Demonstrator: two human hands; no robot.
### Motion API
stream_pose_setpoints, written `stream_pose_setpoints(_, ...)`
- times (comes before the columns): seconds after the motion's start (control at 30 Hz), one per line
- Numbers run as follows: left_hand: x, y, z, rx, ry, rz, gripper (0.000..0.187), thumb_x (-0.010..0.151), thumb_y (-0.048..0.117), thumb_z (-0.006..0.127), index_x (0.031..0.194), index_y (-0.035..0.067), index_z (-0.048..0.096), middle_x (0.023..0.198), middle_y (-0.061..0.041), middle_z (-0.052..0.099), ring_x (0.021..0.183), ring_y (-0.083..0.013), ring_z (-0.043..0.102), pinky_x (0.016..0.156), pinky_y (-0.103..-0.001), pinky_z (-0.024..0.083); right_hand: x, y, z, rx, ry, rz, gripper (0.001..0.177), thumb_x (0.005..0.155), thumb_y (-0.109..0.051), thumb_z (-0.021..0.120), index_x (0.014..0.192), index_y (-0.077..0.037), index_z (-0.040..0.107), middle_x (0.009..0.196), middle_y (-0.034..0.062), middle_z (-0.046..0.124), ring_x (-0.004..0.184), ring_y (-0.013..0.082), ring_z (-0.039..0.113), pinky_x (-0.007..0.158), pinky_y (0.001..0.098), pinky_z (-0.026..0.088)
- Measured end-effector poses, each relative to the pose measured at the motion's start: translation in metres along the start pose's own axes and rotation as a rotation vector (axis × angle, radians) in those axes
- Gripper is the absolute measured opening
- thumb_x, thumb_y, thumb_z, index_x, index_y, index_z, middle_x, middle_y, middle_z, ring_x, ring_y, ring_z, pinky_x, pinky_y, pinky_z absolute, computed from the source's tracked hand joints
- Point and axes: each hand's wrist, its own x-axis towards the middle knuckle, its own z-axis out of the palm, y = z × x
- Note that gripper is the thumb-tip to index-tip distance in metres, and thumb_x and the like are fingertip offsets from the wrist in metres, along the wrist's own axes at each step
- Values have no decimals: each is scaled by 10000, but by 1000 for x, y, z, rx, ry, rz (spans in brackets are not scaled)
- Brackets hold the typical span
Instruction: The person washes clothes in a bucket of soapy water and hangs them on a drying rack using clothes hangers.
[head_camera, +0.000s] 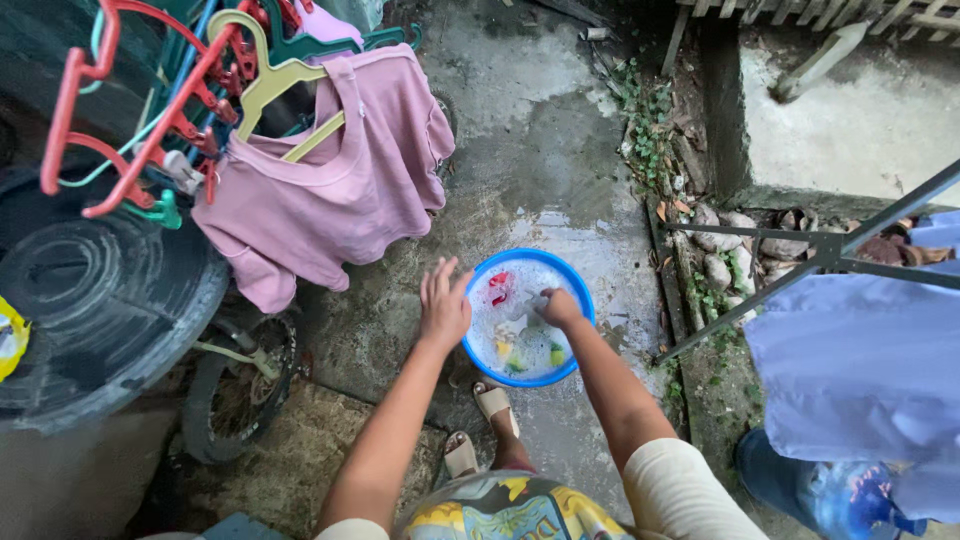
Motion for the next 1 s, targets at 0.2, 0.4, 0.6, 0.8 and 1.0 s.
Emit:
stream_pose_setpoints(0.2, -36, -4, 30, -53, -63, -42, 507, 829, 1, 603, 1321, 119, 644, 1495, -176, 461, 1441, -399, 385, 1178, -557, 293, -9, 3, 39, 94, 181, 35, 1073, 645, -379, 974, 1446, -2, 368, 1332, 338, 527, 1176, 476, 563, 981, 480, 478)
stream_pose_setpoints(0.4, -57, -4, 39, -117, -95, -85, 514, 823, -12, 595, 1316, 123, 643, 1481, -174, 477, 1361, -404, 443, 1131, -528, 343, -21, -18, 80, 323, -18, 159, 1388, 589, -248, 924, 1597, -101, -17, 1289, 299, 601, 1197, 396, 630, 1051, 413, 501)
stream_pose_setpoints(0.6, -69, -8, 48, -171, -114, -99, 508, 820, -11, 603, 1308, 121, 650, 1440, -155, 508, 1334, -397, 463, 1109, -524, 364, -22, -19, 88, -72, -195, 147, 782, 690, -384, 868, 1252, -47, 441, 1158, 252, 685, 1059, 351, 690, 951, 416, 537)
stream_pose_setpoints(0.8, -78, -18, 60, -221, -142, -121, 495, 791, 12, 661, 1269, 136, 669, 1364, -129, 551, 1304, -380, 484, 1097, -509, 377, -19, -4, 62, 238, -287, 82, 574, 723, -498, 891, 1011, -35, 711, 1011, 190, 735, 919, 290, 709, 852, 405, 551)
stream_pose_setpoints(1.0, -79, -32, 116, -365, -156, -170, 439, 843, 66, 658, 1273, 149, 683, 1337, -108, 607, 1287, -346, 559, 1115, -428, 446, -8, -3, 31, 446, 110, 4, 206, 794, -239, 727, 757, -77, 605, 707, 73, 602, 637, 160, 562, 600, 360, 461)
